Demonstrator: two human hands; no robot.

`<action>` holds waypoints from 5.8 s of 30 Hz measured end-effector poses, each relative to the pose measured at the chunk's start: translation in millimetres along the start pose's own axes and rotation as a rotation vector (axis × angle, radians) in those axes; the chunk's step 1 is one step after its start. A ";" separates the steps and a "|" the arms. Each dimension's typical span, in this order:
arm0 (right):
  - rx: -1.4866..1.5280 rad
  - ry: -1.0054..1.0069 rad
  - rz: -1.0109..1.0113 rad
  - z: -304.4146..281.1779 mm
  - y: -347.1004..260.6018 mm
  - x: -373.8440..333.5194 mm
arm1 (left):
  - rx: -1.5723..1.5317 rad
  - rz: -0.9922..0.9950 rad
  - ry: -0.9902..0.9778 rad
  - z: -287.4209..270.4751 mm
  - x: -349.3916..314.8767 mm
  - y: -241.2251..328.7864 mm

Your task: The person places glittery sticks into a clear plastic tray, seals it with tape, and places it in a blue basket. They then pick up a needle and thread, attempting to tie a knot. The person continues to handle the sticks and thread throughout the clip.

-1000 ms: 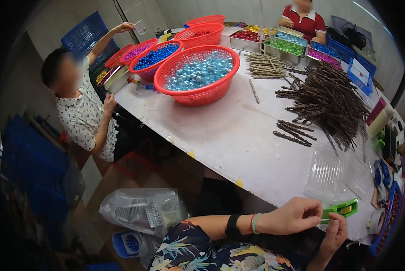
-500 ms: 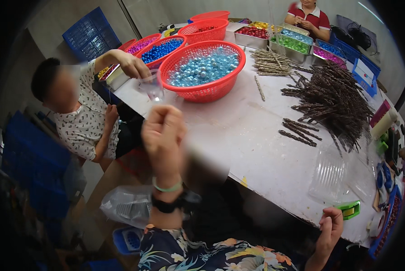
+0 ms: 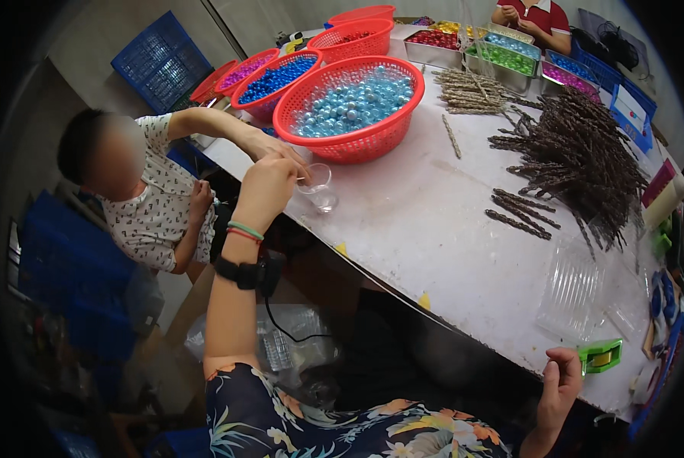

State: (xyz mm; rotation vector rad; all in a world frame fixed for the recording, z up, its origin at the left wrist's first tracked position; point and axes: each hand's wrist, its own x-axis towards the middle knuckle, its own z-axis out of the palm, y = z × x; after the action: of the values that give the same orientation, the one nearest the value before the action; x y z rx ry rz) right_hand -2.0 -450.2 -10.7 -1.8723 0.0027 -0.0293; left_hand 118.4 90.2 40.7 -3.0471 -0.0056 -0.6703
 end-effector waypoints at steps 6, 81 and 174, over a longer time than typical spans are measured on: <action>-0.059 0.014 -0.004 -2.1 7.7 0.3 | 0.399 0.314 -0.176 26.0 31.9 13.9; 0.149 0.164 -0.082 -77.7 37.5 -74.7 | -1.526 0.314 -1.033 -8.4 -120.1 444.2; 0.411 0.631 -0.178 -122.1 96.7 -158.1 | -1.809 0.159 -1.085 -9.4 -177.2 597.0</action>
State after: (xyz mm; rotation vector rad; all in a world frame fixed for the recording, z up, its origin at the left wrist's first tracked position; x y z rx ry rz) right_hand -161.5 -592.9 -69.8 -1.3832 0.2462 -0.6910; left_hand -41.5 -506.7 -37.3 -3.9051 1.4588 2.2086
